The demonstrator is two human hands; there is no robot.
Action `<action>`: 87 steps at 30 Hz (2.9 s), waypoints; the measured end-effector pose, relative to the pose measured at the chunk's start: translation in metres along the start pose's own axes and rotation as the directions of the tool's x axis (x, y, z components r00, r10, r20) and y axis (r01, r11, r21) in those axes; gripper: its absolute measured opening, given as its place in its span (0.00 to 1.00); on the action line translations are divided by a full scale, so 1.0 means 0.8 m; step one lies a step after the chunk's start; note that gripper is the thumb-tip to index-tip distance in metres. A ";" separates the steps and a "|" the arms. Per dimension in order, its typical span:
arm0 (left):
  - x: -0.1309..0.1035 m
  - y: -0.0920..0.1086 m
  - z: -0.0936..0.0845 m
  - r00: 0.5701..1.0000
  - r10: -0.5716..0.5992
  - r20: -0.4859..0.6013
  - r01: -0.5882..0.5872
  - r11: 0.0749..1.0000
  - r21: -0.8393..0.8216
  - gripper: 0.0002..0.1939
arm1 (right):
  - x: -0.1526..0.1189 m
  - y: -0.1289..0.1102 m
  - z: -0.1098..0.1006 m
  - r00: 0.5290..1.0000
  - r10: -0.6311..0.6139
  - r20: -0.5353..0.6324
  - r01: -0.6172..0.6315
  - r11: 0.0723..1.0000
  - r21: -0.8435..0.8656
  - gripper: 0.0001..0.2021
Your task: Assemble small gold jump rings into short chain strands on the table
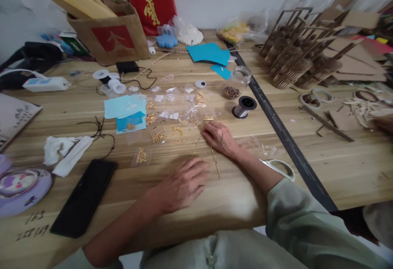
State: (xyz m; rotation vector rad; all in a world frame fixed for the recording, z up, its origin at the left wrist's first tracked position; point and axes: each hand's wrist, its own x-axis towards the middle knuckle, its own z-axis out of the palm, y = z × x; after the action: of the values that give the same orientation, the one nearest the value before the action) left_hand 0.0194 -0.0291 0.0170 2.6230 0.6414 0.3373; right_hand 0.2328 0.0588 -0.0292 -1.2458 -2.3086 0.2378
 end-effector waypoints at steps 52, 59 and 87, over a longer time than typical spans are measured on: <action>0.008 0.004 0.052 0.997 -0.039 0.065 0.027 0.982 0.185 0.35 | 0.000 0.004 -0.004 0.972 0.229 0.061 -0.231 0.862 0.451 0.09; 0.008 0.006 0.050 0.996 -0.035 0.086 0.018 0.981 0.195 0.34 | 0.000 0.007 0.000 0.979 0.200 0.044 -0.201 0.890 0.410 0.09; 0.005 0.008 0.047 0.997 0.036 0.069 -0.050 0.975 0.214 0.30 | 0.001 0.004 -0.001 0.983 0.183 0.034 -0.182 0.913 0.365 0.05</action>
State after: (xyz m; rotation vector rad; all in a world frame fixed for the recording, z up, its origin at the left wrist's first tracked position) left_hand 0.0374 -0.0447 -0.0131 2.8454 0.6315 0.2039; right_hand 0.2355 0.0613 -0.0293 -1.2599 -2.0221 0.7003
